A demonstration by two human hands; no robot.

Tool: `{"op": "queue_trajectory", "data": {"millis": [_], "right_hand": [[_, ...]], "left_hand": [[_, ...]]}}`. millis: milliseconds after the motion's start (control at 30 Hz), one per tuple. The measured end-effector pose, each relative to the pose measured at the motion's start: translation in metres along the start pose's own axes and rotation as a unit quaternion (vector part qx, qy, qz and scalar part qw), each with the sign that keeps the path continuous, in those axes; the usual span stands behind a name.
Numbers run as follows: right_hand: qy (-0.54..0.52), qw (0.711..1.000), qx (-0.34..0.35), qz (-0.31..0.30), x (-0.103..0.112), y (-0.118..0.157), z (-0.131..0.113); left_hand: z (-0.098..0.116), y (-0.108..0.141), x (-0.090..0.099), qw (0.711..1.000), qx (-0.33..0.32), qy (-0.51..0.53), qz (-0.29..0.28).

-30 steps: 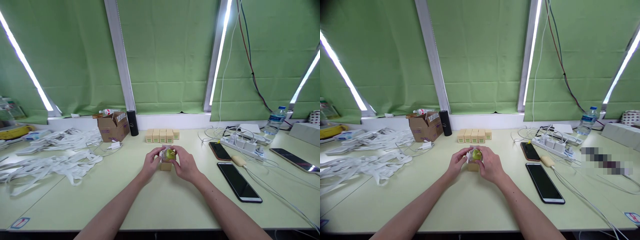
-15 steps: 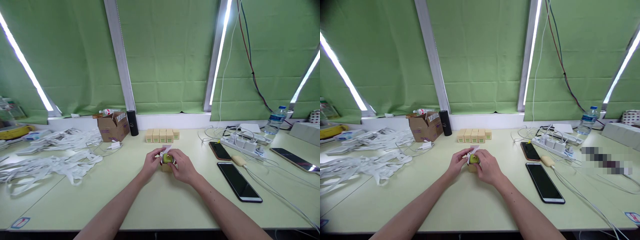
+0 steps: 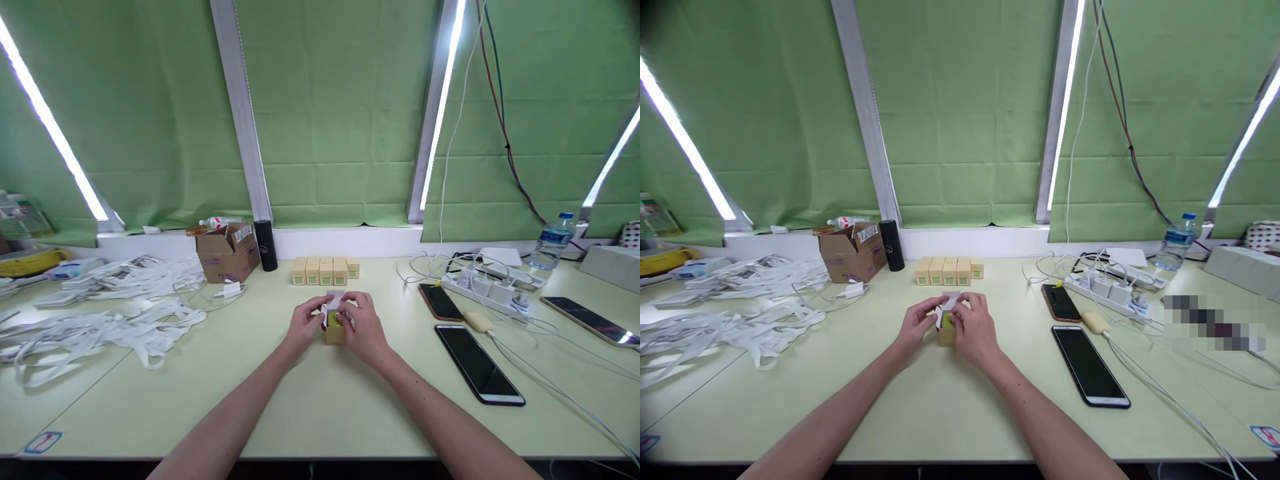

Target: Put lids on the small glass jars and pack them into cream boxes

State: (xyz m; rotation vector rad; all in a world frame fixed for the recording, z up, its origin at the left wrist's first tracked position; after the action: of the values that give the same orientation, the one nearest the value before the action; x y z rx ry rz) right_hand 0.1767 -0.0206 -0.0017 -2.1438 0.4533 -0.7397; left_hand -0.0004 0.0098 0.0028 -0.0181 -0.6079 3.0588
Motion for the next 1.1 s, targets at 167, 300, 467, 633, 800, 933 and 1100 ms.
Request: {"op": "queue_trajectory", "data": {"millis": [167,300,467,633,800,933,1100], "right_hand": [[-0.005,0.999,-0.046,-0.005,-0.002,0.000,0.001],[-0.012,0.998,-0.054,-0.014,-0.003,0.001,0.003],[-0.036,0.996,-0.076,-0.033,-0.002,0.001,0.007],[-0.129,0.979,-0.158,0.026,0.001,-0.002,0.019],[-0.207,0.930,-0.297,0.054,-0.006,-0.003,0.038],[-0.240,0.906,-0.346,0.045,-0.012,-0.002,0.044],[-0.268,0.898,-0.350,0.027,-0.016,0.000,0.040]], "left_hand": [[-0.002,0.001,0.000,1.000,0.002,0.011,-0.003],[-0.003,0.000,0.001,1.000,0.001,0.012,-0.002],[-0.006,-0.003,0.003,1.000,0.004,0.018,0.000],[-0.007,-0.003,0.003,1.000,0.008,0.018,-0.003],[-0.003,-0.001,0.003,1.000,0.009,0.020,-0.005],[-0.004,-0.003,0.003,1.000,0.017,0.025,-0.002],[-0.008,-0.004,0.000,1.000,0.013,0.004,0.011]]}}
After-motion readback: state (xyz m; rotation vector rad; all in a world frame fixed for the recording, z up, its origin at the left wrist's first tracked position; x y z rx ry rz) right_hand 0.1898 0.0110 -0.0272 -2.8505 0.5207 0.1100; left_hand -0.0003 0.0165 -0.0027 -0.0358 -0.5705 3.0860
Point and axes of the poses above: each hand's wrist, its own y-axis away from the middle knuckle, its own x-axis out of the back of the hand, z = x × y, the point moved 1 cm from there along -y, towards the middle knuckle, and after that the axes turned 14 degrees about z, right-handed, at the moved point
